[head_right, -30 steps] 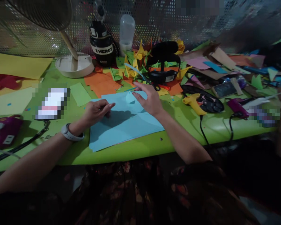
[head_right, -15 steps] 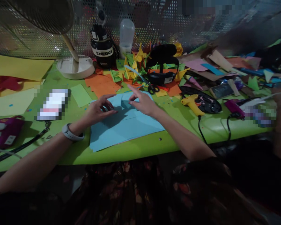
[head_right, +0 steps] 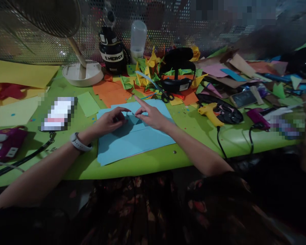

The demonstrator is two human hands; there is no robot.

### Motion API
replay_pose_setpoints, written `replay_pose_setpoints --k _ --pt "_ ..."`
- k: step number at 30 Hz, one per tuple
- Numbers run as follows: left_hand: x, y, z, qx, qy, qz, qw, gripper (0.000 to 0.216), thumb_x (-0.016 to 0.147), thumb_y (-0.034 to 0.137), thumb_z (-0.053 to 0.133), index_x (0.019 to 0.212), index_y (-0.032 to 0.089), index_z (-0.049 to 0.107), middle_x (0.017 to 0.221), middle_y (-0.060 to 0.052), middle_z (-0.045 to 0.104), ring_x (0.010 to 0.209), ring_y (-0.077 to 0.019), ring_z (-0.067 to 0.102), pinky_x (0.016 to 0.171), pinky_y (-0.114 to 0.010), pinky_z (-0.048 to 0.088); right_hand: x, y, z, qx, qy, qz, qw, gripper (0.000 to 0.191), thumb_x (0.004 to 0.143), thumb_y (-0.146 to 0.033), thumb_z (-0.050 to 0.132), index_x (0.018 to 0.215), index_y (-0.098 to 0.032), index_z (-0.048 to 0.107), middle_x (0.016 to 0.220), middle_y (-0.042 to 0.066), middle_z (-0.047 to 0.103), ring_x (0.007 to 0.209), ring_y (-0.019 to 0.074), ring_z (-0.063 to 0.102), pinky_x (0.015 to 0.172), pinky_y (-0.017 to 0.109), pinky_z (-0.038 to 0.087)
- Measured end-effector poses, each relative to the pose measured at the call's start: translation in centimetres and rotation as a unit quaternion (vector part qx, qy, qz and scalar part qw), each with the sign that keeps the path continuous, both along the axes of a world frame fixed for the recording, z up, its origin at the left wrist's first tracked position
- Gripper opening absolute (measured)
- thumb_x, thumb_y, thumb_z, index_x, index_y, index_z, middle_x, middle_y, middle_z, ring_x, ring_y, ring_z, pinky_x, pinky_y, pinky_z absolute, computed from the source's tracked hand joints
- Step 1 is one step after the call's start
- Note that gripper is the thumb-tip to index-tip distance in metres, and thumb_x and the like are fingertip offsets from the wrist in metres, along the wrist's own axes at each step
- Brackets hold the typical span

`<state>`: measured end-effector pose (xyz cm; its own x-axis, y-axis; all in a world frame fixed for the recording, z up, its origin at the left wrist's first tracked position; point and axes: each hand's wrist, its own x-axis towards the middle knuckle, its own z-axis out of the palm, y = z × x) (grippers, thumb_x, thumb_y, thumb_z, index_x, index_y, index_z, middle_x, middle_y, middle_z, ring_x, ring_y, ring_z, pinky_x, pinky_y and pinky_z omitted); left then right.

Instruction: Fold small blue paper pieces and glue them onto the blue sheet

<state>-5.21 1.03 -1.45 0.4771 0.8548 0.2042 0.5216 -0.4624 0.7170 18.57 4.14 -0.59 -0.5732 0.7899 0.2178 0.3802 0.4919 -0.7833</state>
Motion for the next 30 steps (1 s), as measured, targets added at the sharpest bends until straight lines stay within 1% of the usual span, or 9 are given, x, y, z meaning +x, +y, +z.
replay_pose_setpoints --k 7,12,15,18,20,23,26,28,30 --pt "0.2 0.4 -0.1 0.018 0.047 0.014 0.999 0.021 0.079 0.022 0.056 0.1 0.019 0.055 0.075 0.001 0.06 0.064 -0.0127 0.054 0.061 -0.025 0.041 0.0 0.0 -0.3 0.012 -0.008 -0.015 1.0 0.073 0.086 -0.024 0.06 0.154 -0.028 0.034 0.098 0.003 0.074 0.092 0.0205 0.066 0.094 0.041 0.051" --pt "0.3 0.6 -0.1 0.022 0.065 0.015 0.998 0.019 0.08 0.021 0.054 0.099 0.019 0.054 0.073 0.001 0.059 0.063 -0.0129 0.052 0.059 -0.025 0.04 2.0 1.4 0.1 0.035 0.053 -0.121 0.991 0.066 0.084 -0.031 0.066 0.146 -0.023 0.045 0.104 0.006 0.074 0.099 0.0221 0.066 0.1 0.045 0.049" --pt "0.3 0.6 0.0 0.023 0.071 0.015 0.997 0.02 0.081 0.021 0.055 0.101 0.019 0.054 0.073 0.001 0.058 0.063 -0.0131 0.052 0.059 -0.025 0.04 4.9 3.0 0.8 0.071 0.107 -0.208 0.97 0.048 0.083 -0.037 0.068 0.128 -0.021 0.06 0.099 0.005 0.073 0.092 0.0203 0.068 0.091 0.042 0.053" --pt "0.3 0.3 0.2 0.015 0.055 0.008 0.998 0.027 0.083 0.023 0.056 0.11 0.018 0.055 0.075 0.001 0.06 0.064 -0.0126 0.054 0.059 -0.024 0.041 8.2 3.8 1.3 0.133 0.13 -0.29 0.939 0.022 0.082 -0.04 0.07 0.092 -0.02 0.069 0.085 0.004 0.071 0.076 0.0163 0.065 0.076 0.034 0.052" --pt "0.2 0.1 0.4 0.019 0.043 0.011 0.999 0.037 0.084 0.025 0.058 0.12 0.018 0.054 0.076 0.002 0.061 0.063 -0.0118 0.054 0.059 -0.023 0.041 10.2 3.5 1.5 0.162 0.119 -0.332 0.921 0.022 0.081 -0.042 0.071 0.077 -0.021 0.066 0.074 0.006 0.07 0.065 0.0139 0.061 0.066 0.031 0.048" --pt "0.1 -0.3 0.8 0.06 0.034 0.037 0.997 0.046 0.084 0.028 0.061 0.128 0.017 0.053 0.075 0.002 0.061 0.061 -0.0105 0.054 0.058 -0.022 0.04 12.4 1.9 1.6 0.208 0.046 -0.379 0.901 0.028 0.084 -0.047 0.068 0.073 -0.022 0.062 0.067 0.007 0.068 0.058 0.013 0.058 0.063 0.031 0.043" --pt "0.1 -0.8 1.1 0.113 0.023 0.049 0.992 0.042 0.086 0.029 0.061 0.126 0.016 0.057 0.073 0.002 0.061 0.06 -0.0096 0.054 0.058 -0.021 0.04 14.1 0.3 1.3 0.243 -0.008 -0.42 0.874 0.04 0.091 -0.055 0.054 0.067 -0.024 0.051 0.059 0.003 0.061 0.055 0.0135 0.058 0.062 0.03 0.043" --pt "0.1 -1.1 1.2 0.14 0.019 0.032 0.989 0.036 0.088 0.029 0.061 0.121 0.017 0.061 0.072 0.002 0.062 0.06 -0.0093 0.054 0.059 -0.021 0.041 15.4 -0.2 0.9 0.254 -0.039 -0.454 0.853 0.046 0.095 -0.056 0.041 0.063 -0.024 0.044 0.055 0.0 0.054 0.055 0.0144 0.056 0.063 0.03 0.044" --pt "0.2 -1.5 1.4 0.159 0.025 -0.001 0.987 0.029 0.088 0.029 0.06 0.114 0.017 0.067 0.071 0.001 0.064 0.06 -0.0089 0.054 0.06 -0.021 0.041 16.9 -0.5 0.5 0.243 -0.095 -0.491 0.831 0.045 0.094 -0.054 0.04 0.061 -0.024 0.041 0.055 -0.001 0.051 0.058 0.0155 0.055 0.067 0.031 0.045"
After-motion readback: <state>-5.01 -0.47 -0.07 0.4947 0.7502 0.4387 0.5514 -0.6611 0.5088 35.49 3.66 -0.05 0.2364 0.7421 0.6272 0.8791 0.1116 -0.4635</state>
